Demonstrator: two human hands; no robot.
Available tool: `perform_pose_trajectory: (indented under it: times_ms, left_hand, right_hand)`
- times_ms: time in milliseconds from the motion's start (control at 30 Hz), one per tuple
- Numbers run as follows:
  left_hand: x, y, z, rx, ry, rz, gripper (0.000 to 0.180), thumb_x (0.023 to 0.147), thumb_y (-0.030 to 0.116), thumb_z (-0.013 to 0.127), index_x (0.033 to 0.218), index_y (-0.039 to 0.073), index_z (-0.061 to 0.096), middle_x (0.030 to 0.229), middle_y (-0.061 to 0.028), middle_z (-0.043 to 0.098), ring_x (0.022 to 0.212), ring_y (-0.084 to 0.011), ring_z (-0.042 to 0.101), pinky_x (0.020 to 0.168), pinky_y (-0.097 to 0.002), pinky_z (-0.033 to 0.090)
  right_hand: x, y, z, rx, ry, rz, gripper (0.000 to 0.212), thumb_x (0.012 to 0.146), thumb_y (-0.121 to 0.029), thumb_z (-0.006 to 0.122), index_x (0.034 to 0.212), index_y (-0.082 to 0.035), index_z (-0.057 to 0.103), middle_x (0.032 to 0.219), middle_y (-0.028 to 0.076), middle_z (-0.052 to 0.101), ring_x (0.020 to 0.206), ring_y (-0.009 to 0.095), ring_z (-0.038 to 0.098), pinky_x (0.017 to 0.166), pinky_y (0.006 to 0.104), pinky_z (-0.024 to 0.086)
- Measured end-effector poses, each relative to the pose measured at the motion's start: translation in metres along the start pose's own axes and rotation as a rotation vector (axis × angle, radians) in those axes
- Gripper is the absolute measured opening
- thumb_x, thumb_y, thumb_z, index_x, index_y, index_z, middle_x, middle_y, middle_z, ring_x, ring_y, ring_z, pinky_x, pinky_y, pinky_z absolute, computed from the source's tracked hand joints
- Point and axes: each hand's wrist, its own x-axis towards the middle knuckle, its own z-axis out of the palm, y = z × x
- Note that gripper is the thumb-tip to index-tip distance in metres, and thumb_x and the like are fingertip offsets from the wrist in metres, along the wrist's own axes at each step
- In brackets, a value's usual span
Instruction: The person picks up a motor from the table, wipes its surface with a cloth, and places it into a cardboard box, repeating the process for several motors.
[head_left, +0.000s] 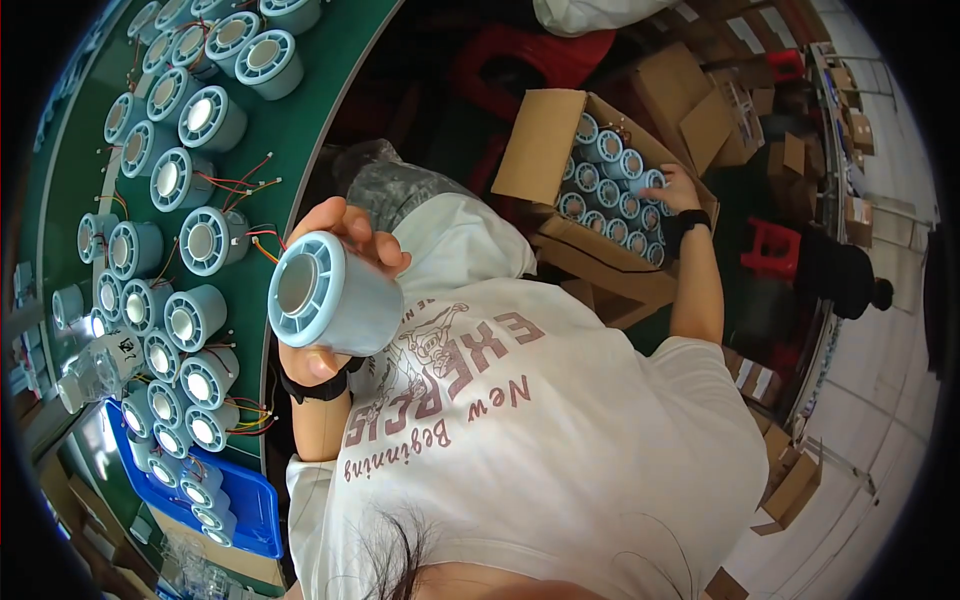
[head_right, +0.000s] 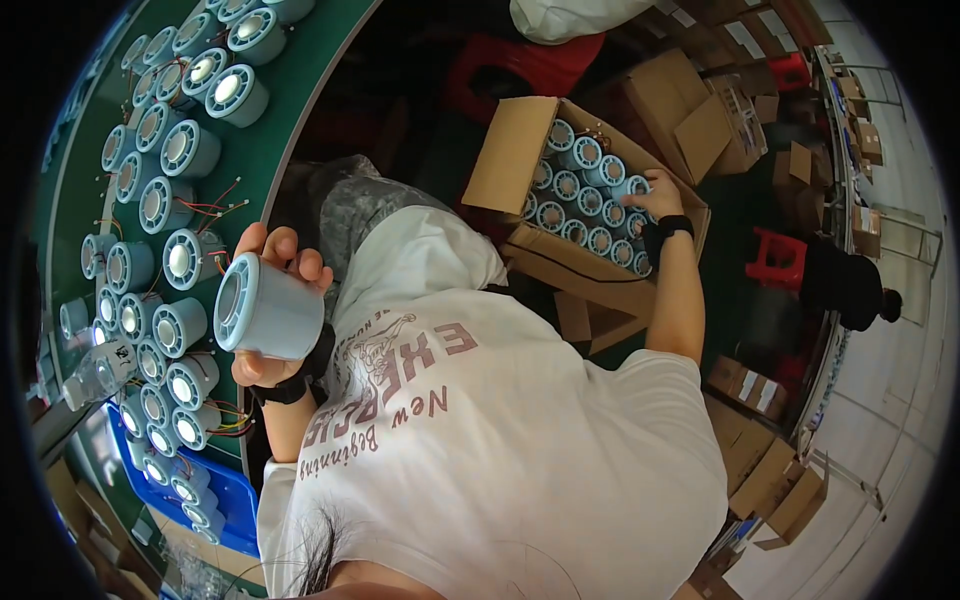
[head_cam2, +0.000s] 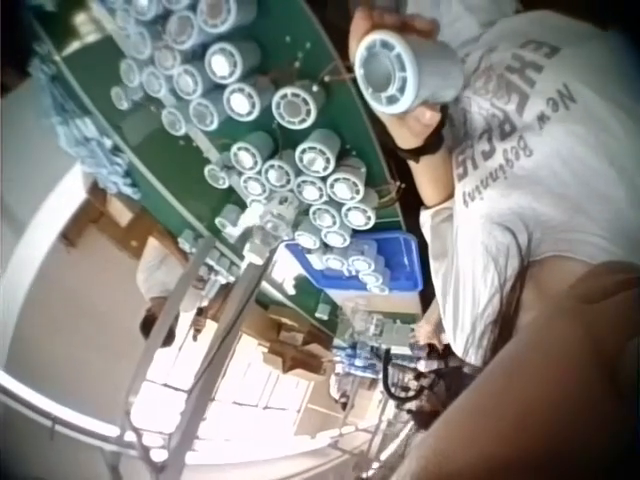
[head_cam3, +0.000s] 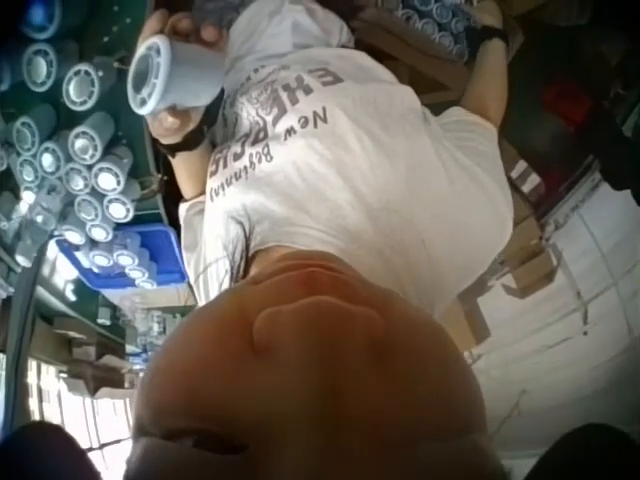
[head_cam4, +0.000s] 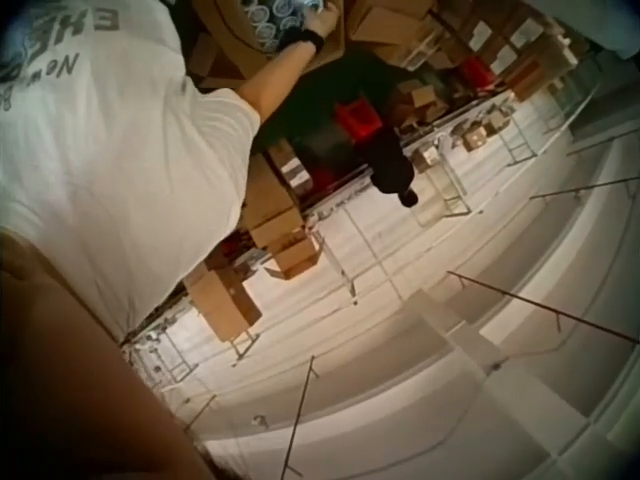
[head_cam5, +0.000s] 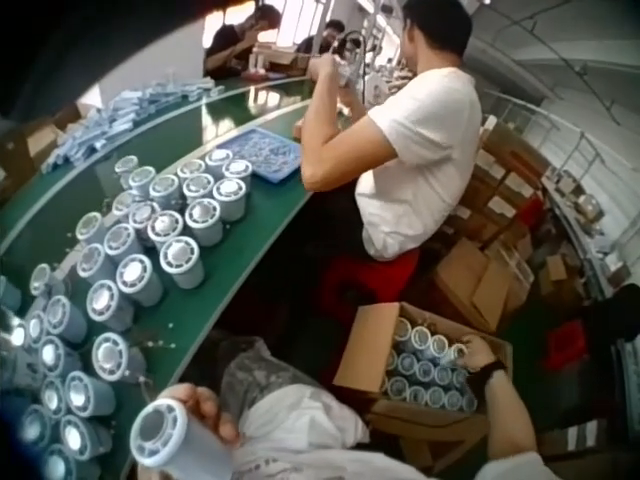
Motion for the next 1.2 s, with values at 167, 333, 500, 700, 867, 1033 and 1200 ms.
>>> perform_pose_trajectory:
  times_ms: [167, 333, 500, 700, 867, 1033, 1200]
  left_hand:
    - [0.006, -0.006, -0.001, -0.012, -0.007, 0.006, 0.114, 0.054, 0.041, 0.088, 0.146, 0.005, 0.03, 0.126, -0.0095, 0.04, 0.11, -0.0244, 0.049, 0.099, -0.0389, 0.044]
    - [0.002, 0.001, 0.004, 0.068, 0.219, -0.058, 0.112, 0.054, 0.04, 0.089, 0.143, 0.001, 0.034, 0.123, -0.0099, 0.044, 0.109, -0.0251, 0.052, 0.097, -0.0396, 0.045]
    - [0.008, 0.019, -0.003, 0.081, 0.06, -0.163, 0.098, 0.066, 0.029, 0.085, 0.143, -0.002, 0.034, 0.121, -0.011, 0.058, 0.116, -0.0214, 0.055, 0.101, -0.0363, 0.04]
    - [-0.018, 0.035, 0.004, -0.008, 0.201, -0.121, 0.095, 0.063, 0.025, 0.086, 0.14, -0.003, 0.038, 0.12, -0.0144, 0.057, 0.113, -0.0261, 0.056, 0.099, -0.0381, 0.041]
    - [-0.022, 0.037, -0.006, 0.02, 0.068, -0.096, 0.092, 0.066, 0.019, 0.086, 0.142, 0.001, 0.036, 0.121, -0.0149, 0.057, 0.115, -0.0251, 0.055, 0.1, -0.0388, 0.04]
    - [-0.022, 0.045, -0.02, -0.034, -0.004, -0.139, 0.092, 0.069, 0.016, 0.084, 0.144, 0.002, 0.032, 0.123, -0.0119, 0.057, 0.118, -0.0208, 0.053, 0.103, -0.037, 0.039]
    - [-0.012, 0.061, -0.028, 0.017, 0.09, -0.118, 0.092, 0.071, 0.012, 0.083, 0.145, 0.003, 0.029, 0.123, -0.0105, 0.057, 0.118, -0.0188, 0.052, 0.102, -0.0356, 0.039]
  right_hand:
    - [0.005, 0.009, 0.021, -0.069, 0.104, -0.102, 0.064, 0.064, -0.021, 0.087, 0.117, 0.001, 0.057, 0.105, 0.015, 0.065, 0.096, 0.024, 0.063, 0.086, 0.034, 0.05]
    - [0.011, -0.008, 0.013, -0.404, 0.401, -0.244, 0.055, 0.072, -0.026, 0.083, 0.112, 0.004, 0.06, 0.101, 0.02, 0.067, 0.096, 0.027, 0.065, 0.083, 0.0348, 0.051]
    - [-0.064, -0.253, -0.038, 0.148, 0.154, -0.495, 0.027, 0.092, -0.018, 0.064, 0.115, -0.003, 0.064, 0.093, 0.005, 0.066, 0.079, 0.011, 0.061, 0.072, 0.0251, 0.049]
    - [-0.128, -0.538, -0.023, 0.093, 0.012, -1.279, 0.032, 0.089, -0.007, 0.062, 0.121, -0.01, 0.064, 0.105, 0.01, 0.065, 0.081, 0.014, 0.063, 0.07, 0.0244, 0.05]
    - [-0.061, -0.726, 0.029, -0.306, 0.023, -1.473, 0.04, 0.082, -0.016, 0.063, 0.12, -0.003, 0.061, 0.114, 0.022, 0.064, 0.105, 0.035, 0.061, 0.091, 0.0403, 0.048]
    - [0.085, -0.844, 0.148, -0.881, -0.04, -1.488, 0.09, 0.062, -0.008, 0.079, 0.143, -0.023, 0.042, 0.118, 0.019, 0.063, 0.108, 0.034, 0.061, 0.092, 0.0383, 0.049]
    - [0.12, -0.869, 0.183, -0.745, -0.257, -1.44, 0.084, 0.057, -0.006, 0.081, 0.135, -0.02, 0.051, 0.118, 0.016, 0.063, 0.107, 0.031, 0.062, 0.092, 0.039, 0.049]
